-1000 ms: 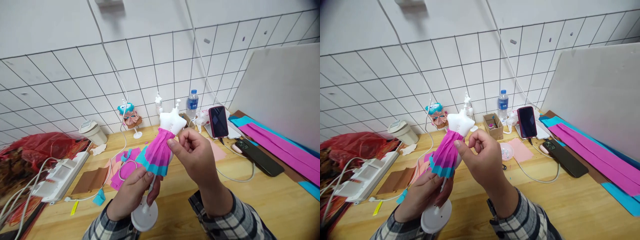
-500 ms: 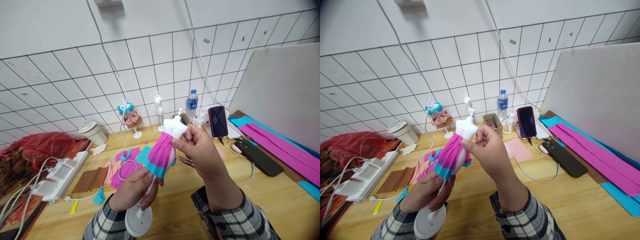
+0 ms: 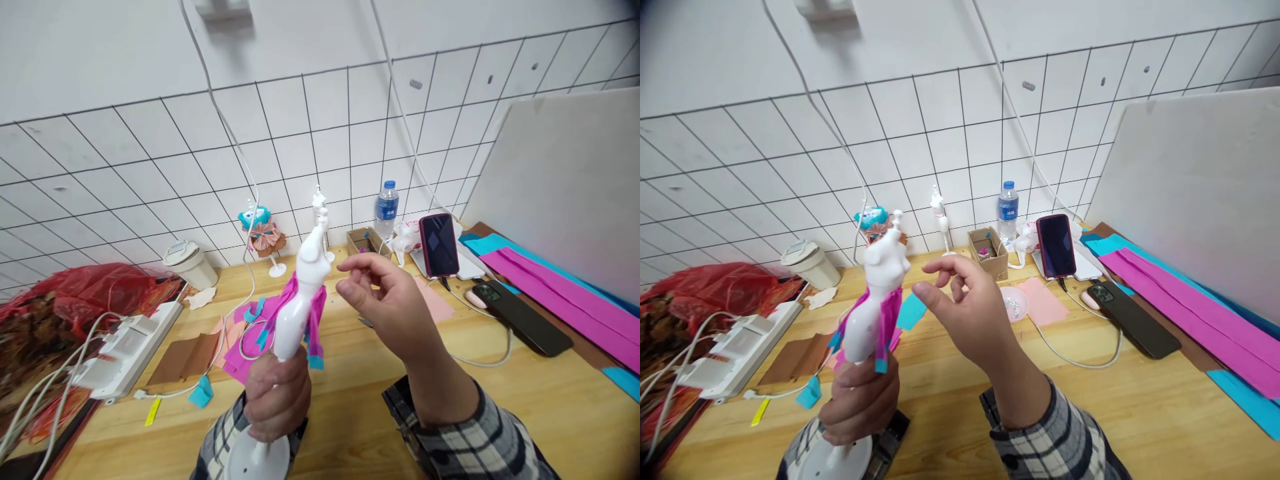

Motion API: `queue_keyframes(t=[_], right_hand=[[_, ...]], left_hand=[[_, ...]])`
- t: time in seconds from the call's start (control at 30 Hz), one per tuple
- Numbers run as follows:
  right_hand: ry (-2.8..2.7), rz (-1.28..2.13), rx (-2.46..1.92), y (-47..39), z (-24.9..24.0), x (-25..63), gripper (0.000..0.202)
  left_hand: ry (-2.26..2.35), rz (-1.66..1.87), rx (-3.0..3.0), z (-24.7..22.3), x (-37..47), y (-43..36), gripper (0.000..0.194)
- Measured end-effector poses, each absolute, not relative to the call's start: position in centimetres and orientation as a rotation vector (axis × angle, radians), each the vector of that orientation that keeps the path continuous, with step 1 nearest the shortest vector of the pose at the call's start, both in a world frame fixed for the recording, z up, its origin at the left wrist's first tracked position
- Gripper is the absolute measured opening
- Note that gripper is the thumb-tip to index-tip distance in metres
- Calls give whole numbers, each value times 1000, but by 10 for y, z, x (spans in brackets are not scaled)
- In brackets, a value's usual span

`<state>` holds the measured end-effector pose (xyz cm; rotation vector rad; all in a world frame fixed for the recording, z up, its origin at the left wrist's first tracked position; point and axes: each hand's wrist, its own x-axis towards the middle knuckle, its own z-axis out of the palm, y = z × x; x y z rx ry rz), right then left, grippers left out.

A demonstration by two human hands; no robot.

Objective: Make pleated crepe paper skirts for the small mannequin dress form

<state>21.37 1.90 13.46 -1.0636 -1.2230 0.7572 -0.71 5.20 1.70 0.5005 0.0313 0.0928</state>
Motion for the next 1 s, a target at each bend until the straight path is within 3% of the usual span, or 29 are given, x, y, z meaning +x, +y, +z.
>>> queue_keyframes(t=[0.17, 0.33, 0.53, 0.87, 1.0], right_hand=[[-1222, 940, -1029, 23, 130, 217, 37], [-1237, 1002, -1028, 21, 132, 219, 44], [-1263, 955, -1086, 18, 135, 217, 34], [-1252, 1000, -963, 17, 133, 214, 32], [-1201, 953, -1007, 19, 131, 211, 38]], left_hand=[[127, 192, 521, -15, -1, 47, 68], [45, 236, 492, -18, -4, 42, 60], [-275, 159, 317, -3, 7, 43, 52], [-168, 166, 502, 35, 16, 33, 33], [-137, 329, 461, 55, 24, 31, 25]])
